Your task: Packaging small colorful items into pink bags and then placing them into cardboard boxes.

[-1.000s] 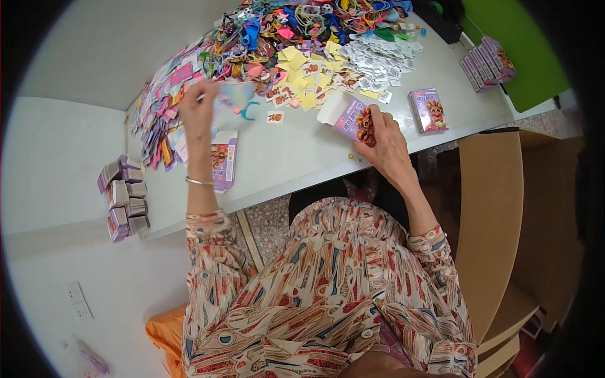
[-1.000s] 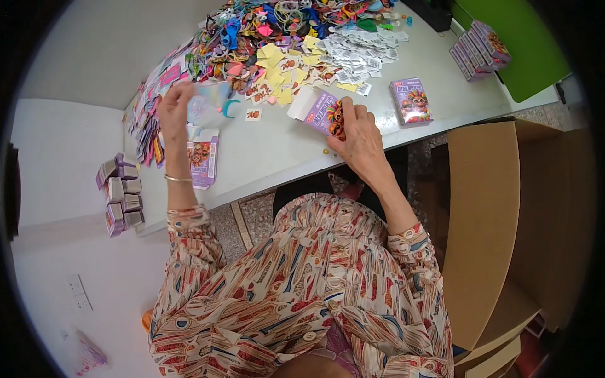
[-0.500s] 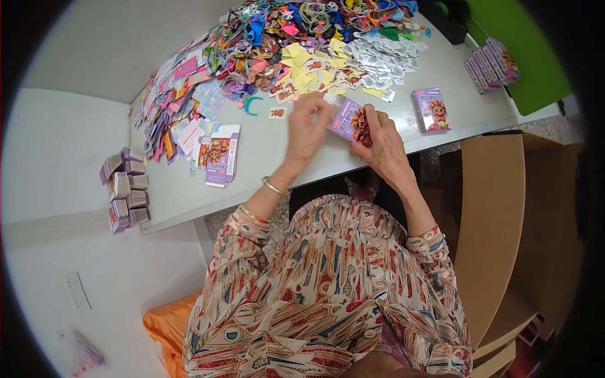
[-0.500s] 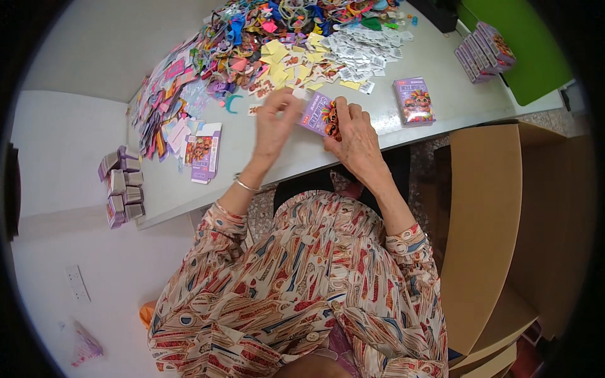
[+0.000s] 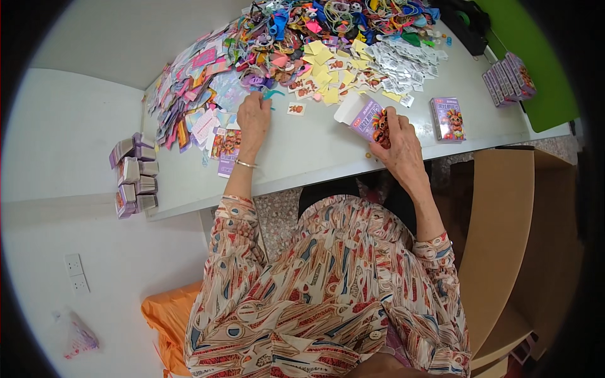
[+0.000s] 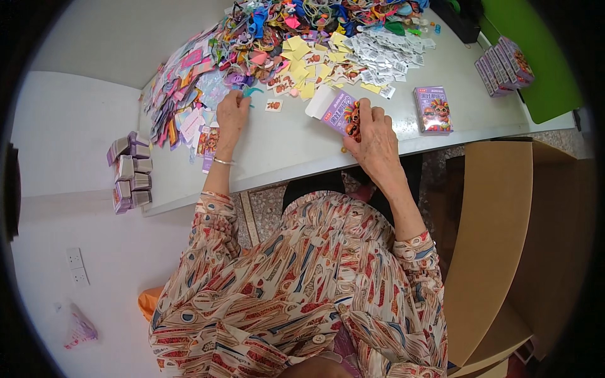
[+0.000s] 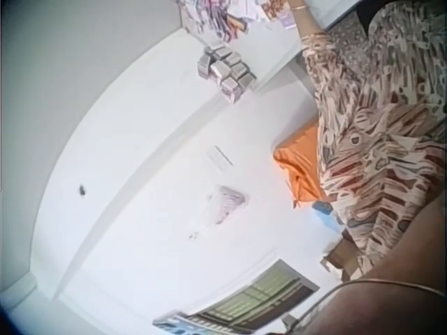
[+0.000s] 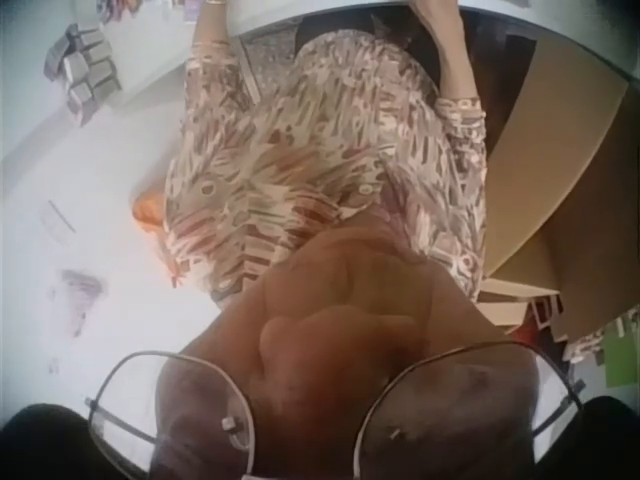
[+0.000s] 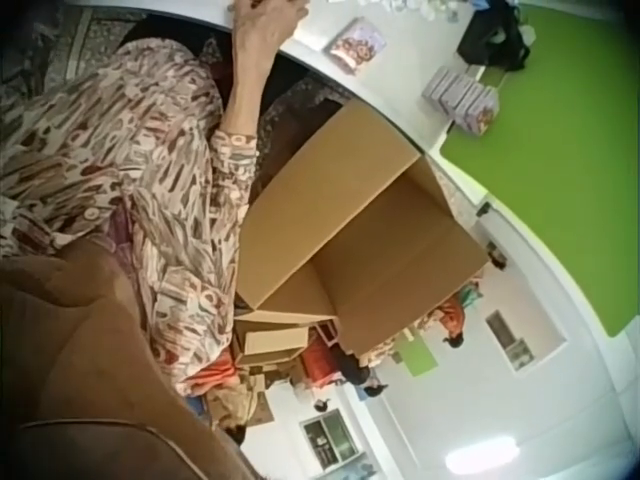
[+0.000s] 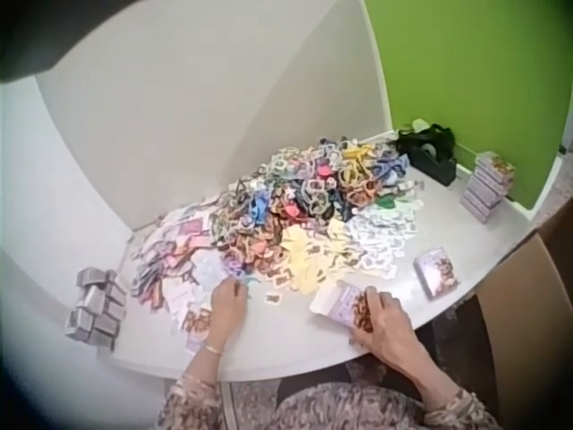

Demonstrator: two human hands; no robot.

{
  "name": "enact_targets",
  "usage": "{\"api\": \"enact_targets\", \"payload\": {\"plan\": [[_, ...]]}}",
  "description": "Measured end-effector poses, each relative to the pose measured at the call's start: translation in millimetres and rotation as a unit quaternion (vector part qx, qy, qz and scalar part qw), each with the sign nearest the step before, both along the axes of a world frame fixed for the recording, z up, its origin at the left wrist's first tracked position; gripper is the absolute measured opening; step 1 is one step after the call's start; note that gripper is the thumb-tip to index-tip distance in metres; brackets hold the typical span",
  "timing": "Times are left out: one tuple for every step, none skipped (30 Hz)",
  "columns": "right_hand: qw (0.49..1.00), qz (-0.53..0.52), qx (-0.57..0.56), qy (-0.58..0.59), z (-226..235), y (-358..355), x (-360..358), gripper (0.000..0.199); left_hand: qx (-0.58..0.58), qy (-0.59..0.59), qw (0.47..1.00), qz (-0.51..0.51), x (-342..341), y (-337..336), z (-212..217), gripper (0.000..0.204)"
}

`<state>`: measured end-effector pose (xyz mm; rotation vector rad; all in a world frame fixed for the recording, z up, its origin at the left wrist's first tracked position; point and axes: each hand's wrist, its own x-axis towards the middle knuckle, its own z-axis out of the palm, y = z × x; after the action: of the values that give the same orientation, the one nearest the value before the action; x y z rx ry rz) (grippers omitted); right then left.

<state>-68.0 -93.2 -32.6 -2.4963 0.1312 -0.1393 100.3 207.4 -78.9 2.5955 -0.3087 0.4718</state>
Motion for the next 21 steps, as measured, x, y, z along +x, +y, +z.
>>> {"api": "enact_targets", "payload": {"plan": [[1.0, 0.001, -0.002, 0.002, 1.4, 1.1, 0.2, 0.076, 0.012, -0.024, 1.0, 0.01, 2.1, -0.2, -3.3, 0.017], [1.0, 0.001, -0.003, 0.004, 2.0, 1.0, 1.0, 0.076, 0.024, -0.049, 0.998, 0.019, 3.4, -2.2, -3.7, 0.016], [1.0, 0.002, -0.004, 0.005, 1.4, 1.0, 1.4, 0.076, 0.023, -0.048, 0.998, 0.02, 3.5, -2.0, -3.5, 0.016], [1.0, 0.003, -0.003, 0.003, 0.3, 1.5, 1.8, 0.076, 0.027, -0.036, 0.998, 0.033, 3.5, -0.4, -2.3, 0.016], [1.0, 0.0, -0.003, 0.003, -1.1, 0.5, 1.7, 0.076, 0.031, -0.022, 0.998, 0.043, 3.0, -4.8, 2.6, 0.017], [1.0, -0.003, -0.004, 0.004, -1.7, -0.4, 1.8, 0.076, 0.03, -0.021, 0.999, 0.041, -0.2, -9.7, 6.2, 0.017], [1.0, -0.005, -0.004, 0.007, -2.1, -1.4, 1.9, 0.075, 0.037, -0.099, 0.994, -0.003, -6.0, -15.6, 8.4, 0.019], [1.0, -0.005, -0.003, 0.01, -1.8, -0.9, 1.3, 0.075, 0.044, -0.176, 0.982, -0.043, -12.8, -20.3, 12.0, 0.022], [1.0, -0.004, -0.003, 0.011, -1.4, -1.1, 1.0, 0.075, 0.045, -0.175, 0.983, -0.043, -16.1, -24.6, 12.2, 0.022], [1.0, -0.004, -0.006, 0.006, -1.0, -1.8, 0.8, 0.075, -0.003, -0.062, 0.994, -0.087, -19.1, -29.4, 12.0, 0.024], [1.0, -0.003, -0.008, -0.001, -0.3, -1.4, 1.6, 0.075, -0.05, 0.049, 0.989, -0.128, -20.9, -31.4, 11.8, 0.026], [1.0, -0.001, -0.007, -0.002, 0.0, -0.6, 1.6, 0.075, -0.049, 0.049, 0.99, -0.126, -22.1, -33.3, 10.9, 0.026], [1.0, 0.0, -0.006, -0.002, 0.2, 0.0, 1.2, 0.074, -0.022, 0.038, 0.991, -0.125, -23.0, -35.4, 10.2, 0.026], [1.0, -0.002, -0.004, -0.002, 0.1, -0.3, 0.8, 0.074, 0.004, 0.027, 0.992, -0.125, -22.9, -37.1, 9.4, 0.026], [1.0, -0.003, -0.004, -0.002, -0.1, -0.4, 0.8, 0.074, 0.004, 0.027, 0.992, -0.126, -22.5, -37.2, 9.6, 0.026], [1.0, -0.002, -0.004, -0.002, -0.2, -0.4, 1.0, 0.074, 0.001, 0.059, 0.991, -0.123, -21.8, -36.7, 10.3, 0.026], [1.0, -0.001, -0.003, -0.002, -0.5, 0.0, 1.3, 0.074, -0.002, 0.09, 0.989, -0.121, -20.6, -36.4, 10.6, 0.026], [1.0, -0.002, -0.003, -0.003, -0.9, 0.1, 1.2, 0.074, -0.001, 0.089, 0.989, -0.122, -19.6, -36.4, 8.3, 0.026], [1.0, -0.003, -0.002, -0.002, -1.2, 0.2, 0.8, 0.074, 0.006, 0.093, 0.989, -0.117, -18.7, -36.1, 4.3, 0.026], [1.0, -0.003, -0.001, -0.001, -1.2, 0.2, 0.5, 0.074, 0.013, 0.096, 0.989, -0.112, -18.2, -36.2, 2.0, 0.025], [1.0, -0.005, 0.0, -0.002, -0.9, 0.3, 0.5, 0.074, 0.014, 0.095, 0.989, -0.113, -16.9, -35.4, 0.4, 0.025]]}}
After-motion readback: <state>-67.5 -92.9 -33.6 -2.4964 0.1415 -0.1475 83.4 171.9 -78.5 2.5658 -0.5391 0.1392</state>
